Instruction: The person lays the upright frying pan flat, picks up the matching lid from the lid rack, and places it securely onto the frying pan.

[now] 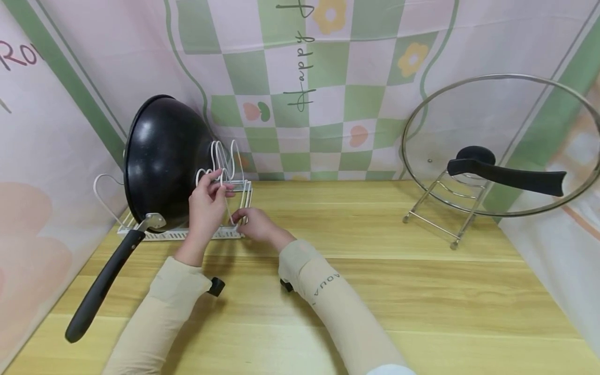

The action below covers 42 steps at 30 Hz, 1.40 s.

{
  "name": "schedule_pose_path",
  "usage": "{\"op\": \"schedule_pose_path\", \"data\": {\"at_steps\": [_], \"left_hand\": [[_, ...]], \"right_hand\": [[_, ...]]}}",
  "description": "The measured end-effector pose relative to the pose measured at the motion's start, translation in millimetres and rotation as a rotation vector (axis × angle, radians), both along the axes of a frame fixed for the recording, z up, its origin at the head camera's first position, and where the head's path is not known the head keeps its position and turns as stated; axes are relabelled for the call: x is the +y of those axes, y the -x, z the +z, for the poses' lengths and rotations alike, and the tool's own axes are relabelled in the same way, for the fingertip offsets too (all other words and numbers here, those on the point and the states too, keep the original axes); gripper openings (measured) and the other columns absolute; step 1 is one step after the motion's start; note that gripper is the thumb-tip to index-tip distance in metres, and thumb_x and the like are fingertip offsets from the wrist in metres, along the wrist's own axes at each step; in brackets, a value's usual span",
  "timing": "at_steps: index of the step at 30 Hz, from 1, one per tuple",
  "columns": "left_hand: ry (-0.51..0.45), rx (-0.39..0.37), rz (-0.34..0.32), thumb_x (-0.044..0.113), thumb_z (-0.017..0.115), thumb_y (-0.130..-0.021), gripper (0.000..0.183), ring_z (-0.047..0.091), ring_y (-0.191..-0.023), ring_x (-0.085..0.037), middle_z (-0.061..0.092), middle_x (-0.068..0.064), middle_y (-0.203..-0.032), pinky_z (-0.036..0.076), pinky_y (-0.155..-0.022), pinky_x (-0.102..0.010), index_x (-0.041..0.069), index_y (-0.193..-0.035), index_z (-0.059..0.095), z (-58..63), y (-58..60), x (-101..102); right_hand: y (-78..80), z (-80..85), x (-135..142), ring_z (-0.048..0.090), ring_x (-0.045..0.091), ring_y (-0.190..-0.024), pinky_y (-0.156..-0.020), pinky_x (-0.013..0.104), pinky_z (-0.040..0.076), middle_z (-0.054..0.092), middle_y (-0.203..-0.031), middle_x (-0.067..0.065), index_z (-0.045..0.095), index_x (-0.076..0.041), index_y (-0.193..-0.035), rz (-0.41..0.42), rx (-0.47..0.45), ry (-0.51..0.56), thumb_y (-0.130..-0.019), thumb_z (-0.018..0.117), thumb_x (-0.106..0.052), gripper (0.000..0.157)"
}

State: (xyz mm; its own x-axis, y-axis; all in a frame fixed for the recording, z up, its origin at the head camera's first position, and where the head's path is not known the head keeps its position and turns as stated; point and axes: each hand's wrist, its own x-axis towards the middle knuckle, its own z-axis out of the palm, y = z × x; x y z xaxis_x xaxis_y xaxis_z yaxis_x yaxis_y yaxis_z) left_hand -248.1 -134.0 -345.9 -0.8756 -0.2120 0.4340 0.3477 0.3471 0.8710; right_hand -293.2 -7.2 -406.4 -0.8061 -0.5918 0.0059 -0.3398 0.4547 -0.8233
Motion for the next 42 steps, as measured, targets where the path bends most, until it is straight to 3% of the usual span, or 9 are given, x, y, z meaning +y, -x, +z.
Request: {"op": "schedule_pose_path", "data": {"at_steps": [5, 10, 19, 24, 34, 42], "left_hand": [[-0.003, -0.027, -0.009, -0.008, 0.052, -0.102, 0.039, 0.072, -0.094, -0.033, 0.073, -0.021, -0.108, 0.058, -0.087, -0.041, -0.001, -0.140, 0.055, 0.4, 1.8, 3], [-0.004, -0.025, -0.011, -0.008, 0.052, -0.102, 0.039, 0.072, -0.094, -0.034, 0.072, -0.022, -0.108, 0.059, -0.085, -0.041, -0.002, -0.140, 0.054, 0.6, 2.1, 4], [-0.016, -0.025, -0.011, -0.007, 0.052, -0.103, 0.040, 0.072, -0.094, -0.033, 0.072, -0.023, -0.109, 0.058, -0.088, -0.041, -0.002, -0.142, 0.053, -0.6, 4.4, 7], [0.000, -0.004, -0.011, -0.006, 0.053, -0.103, 0.039, 0.072, -0.093, -0.030, 0.073, -0.019, -0.107, 0.058, -0.087, -0.039, -0.003, -0.142, 0.053, -0.3, 5.0, 9], [0.044, 0.050, 0.011, -0.009, 0.053, -0.101, 0.037, 0.072, -0.089, -0.032, 0.074, -0.021, -0.103, 0.059, -0.084, -0.041, -0.005, -0.138, 0.057, -1.5, 7.2, 12], [0.066, 0.021, 0.018, -0.006, 0.053, -0.103, 0.038, 0.072, -0.093, -0.029, 0.074, -0.017, -0.105, 0.059, -0.084, -0.041, -0.002, -0.140, 0.056, -0.3, 6.4, 14]], "right_hand": [[1.6, 0.7, 2, 0.064, 0.027, -0.102, -0.093, 0.036, 0.052, 0.066, -0.127, 0.018, 0.067, 0.002, -0.122, -0.012, 0.027, -0.026, -0.091, 0.066, 0.007, 0.031], [2.2, 2.2, 3, 0.062, 0.032, -0.112, -0.100, 0.039, 0.050, 0.066, -0.127, 0.018, 0.066, 0.003, -0.123, -0.004, 0.033, -0.037, -0.091, 0.065, 0.007, 0.032], [1.6, 2.5, 3, 0.062, 0.032, -0.111, -0.095, 0.037, 0.053, 0.065, -0.129, 0.019, 0.067, 0.003, -0.122, -0.027, 0.046, -0.046, -0.094, 0.064, 0.006, 0.029], [4.0, 1.3, 4, 0.063, 0.032, -0.102, -0.088, 0.035, 0.054, 0.066, -0.127, 0.020, 0.068, 0.003, -0.117, -0.031, 0.064, -0.048, -0.093, 0.064, 0.006, 0.025], [13.4, -4.1, 9, 0.064, 0.024, -0.101, -0.091, 0.035, 0.053, 0.070, -0.117, 0.014, 0.070, -0.001, -0.111, -0.004, 0.115, -0.050, -0.091, 0.065, 0.003, 0.021], [7.0, 4.9, 7, 0.064, 0.026, -0.097, -0.084, 0.033, 0.053, 0.068, -0.121, 0.018, 0.068, 0.002, -0.114, -0.045, 0.083, -0.105, -0.096, 0.063, 0.004, 0.019]]}}
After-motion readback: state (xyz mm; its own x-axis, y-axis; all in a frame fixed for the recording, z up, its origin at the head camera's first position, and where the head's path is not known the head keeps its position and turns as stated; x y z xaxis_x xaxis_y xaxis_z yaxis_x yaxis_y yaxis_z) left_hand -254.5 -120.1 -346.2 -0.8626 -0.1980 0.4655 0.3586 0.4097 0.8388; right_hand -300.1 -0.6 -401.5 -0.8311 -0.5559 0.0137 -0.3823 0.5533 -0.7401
